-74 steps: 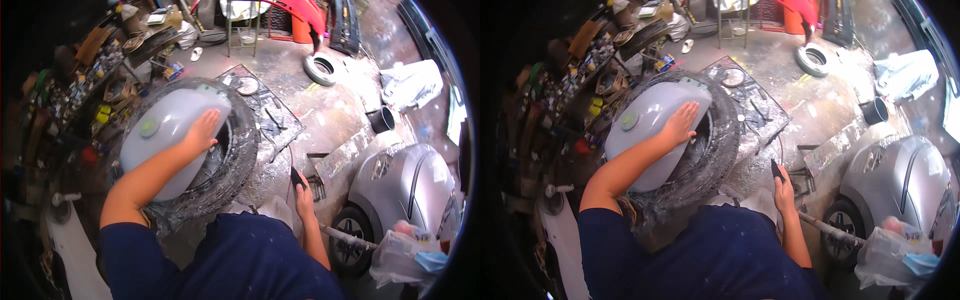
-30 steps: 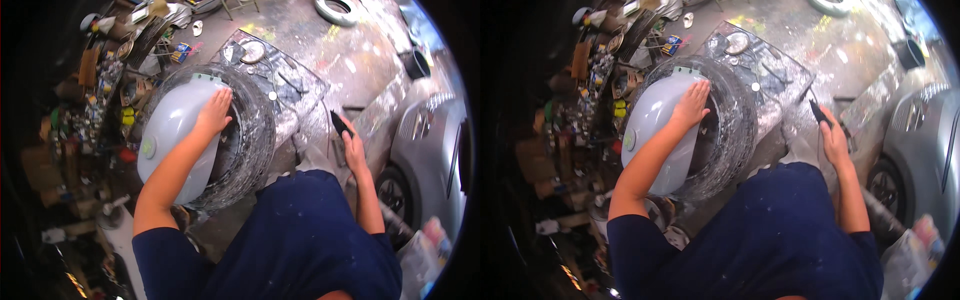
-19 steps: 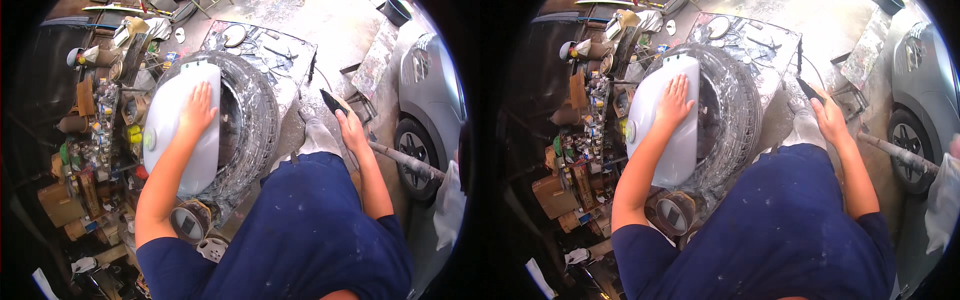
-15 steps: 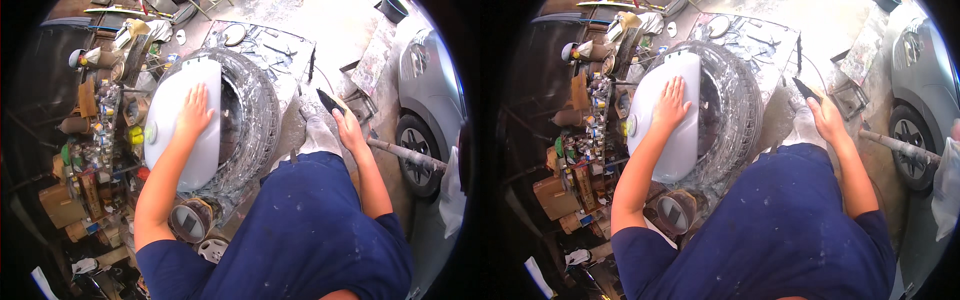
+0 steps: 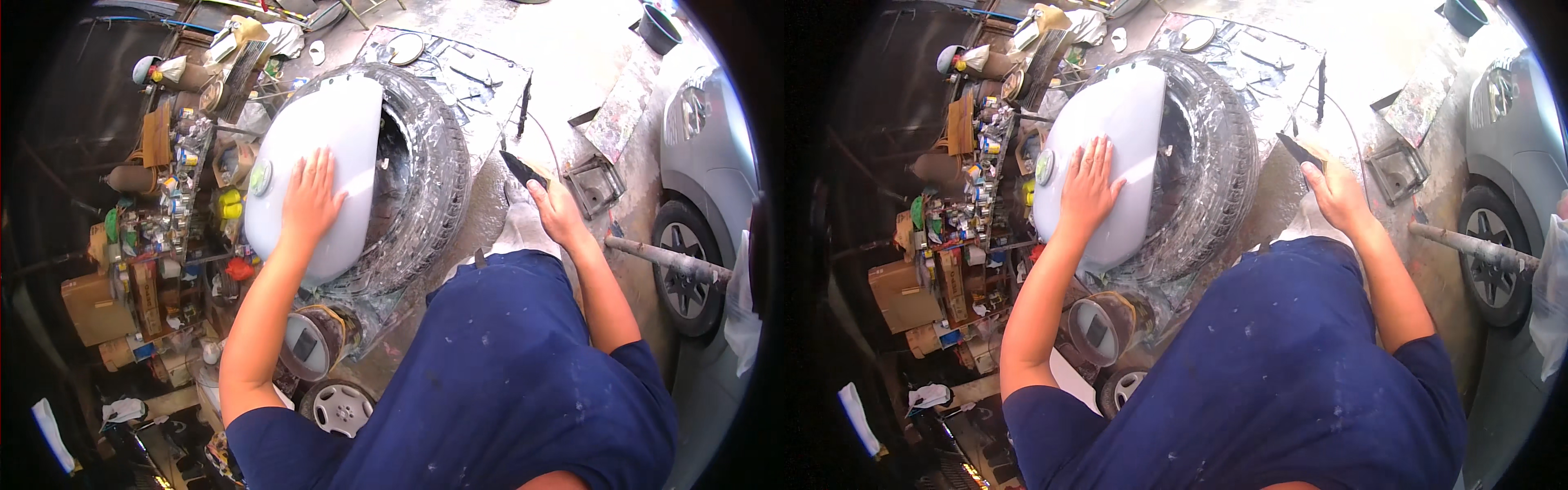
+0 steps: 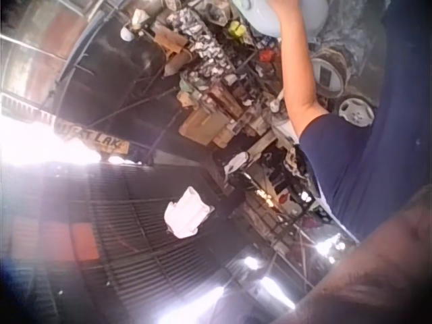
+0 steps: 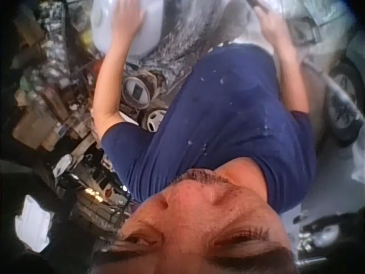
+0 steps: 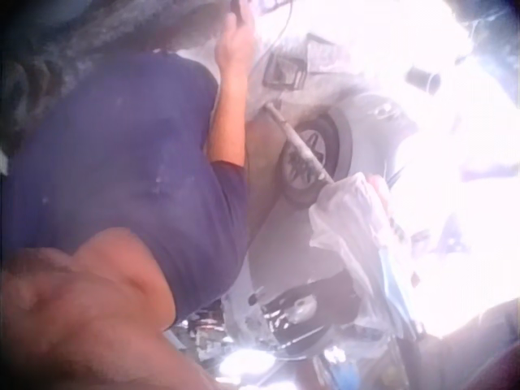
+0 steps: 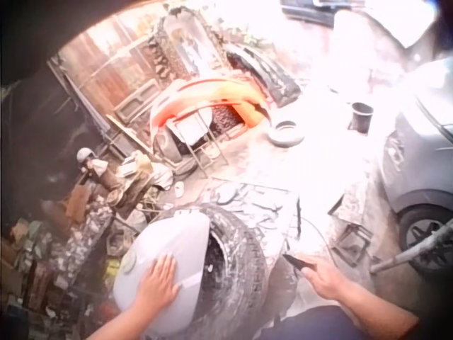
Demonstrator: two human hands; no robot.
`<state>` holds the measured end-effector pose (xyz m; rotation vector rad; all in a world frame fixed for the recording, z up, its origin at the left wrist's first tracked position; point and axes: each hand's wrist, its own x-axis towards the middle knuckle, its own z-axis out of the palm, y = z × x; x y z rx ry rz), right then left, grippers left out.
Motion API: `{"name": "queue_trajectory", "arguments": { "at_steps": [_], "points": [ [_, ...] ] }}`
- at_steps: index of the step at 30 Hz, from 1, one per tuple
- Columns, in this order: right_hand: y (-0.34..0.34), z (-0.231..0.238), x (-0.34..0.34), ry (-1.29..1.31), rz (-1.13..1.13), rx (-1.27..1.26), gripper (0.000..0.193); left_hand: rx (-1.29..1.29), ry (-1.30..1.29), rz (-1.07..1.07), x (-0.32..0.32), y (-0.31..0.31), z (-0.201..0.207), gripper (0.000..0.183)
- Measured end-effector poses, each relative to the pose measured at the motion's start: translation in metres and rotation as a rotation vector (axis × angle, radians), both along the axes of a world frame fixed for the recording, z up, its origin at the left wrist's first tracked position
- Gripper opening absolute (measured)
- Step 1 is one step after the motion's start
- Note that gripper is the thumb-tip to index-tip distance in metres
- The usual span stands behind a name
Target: The person sands the surface of a motorcycle gas tank with a piece of sandpaper. They repeatedly wet the sandpaper in a bucket of water and rub it across different sections of the tank, turning the tank over to reach the sides.
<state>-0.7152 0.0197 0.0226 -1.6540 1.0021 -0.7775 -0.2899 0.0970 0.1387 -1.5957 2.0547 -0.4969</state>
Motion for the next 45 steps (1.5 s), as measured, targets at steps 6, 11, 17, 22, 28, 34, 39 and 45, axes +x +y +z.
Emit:
{"name": "queue_trajectory", "arguments": {
  "at_steps": [6,11,17,22,28,34,39,45],
  "points": [
    [-0.005,0.002,-0.005,0.042,-0.017,0.014,0.045,0.065,-0.043,0.019,0.0,-0.023,-0.002,0.074],
    [-0.017,0.008,-0.021,0.016,-0.057,0.076,0.045,0.107,-0.073,0.013,0.001,-0.068,-0.015,0.075],
    [-0.028,-0.004,-0.043,0.101,-0.138,0.07,0.046,0.185,-0.087,0.1,-0.005,-0.123,-0.034,0.077],
    [-0.033,-0.008,-0.05,0.087,-0.161,0.054,0.047,0.198,-0.081,0.144,-0.003,-0.136,-0.041,0.077],
    [-0.038,-0.002,-0.036,0.119,-0.107,0.025,0.046,0.164,-0.04,0.125,0.002,-0.098,-0.028,0.076],
    [-0.026,0.004,-0.002,0.104,0.054,-0.025,0.046,0.046,0.034,0.091,0.002,-0.03,-0.01,0.075],
    [-0.009,0.017,0.03,0.024,0.22,-0.081,0.045,0.001,0.03,0.122,-0.006,0.038,0.007,0.077],
    [0.014,0.037,0.074,-0.141,0.358,0.422,0.047,-0.134,0.177,0.31,-0.025,0.126,0.004,0.077]
  ]
}}
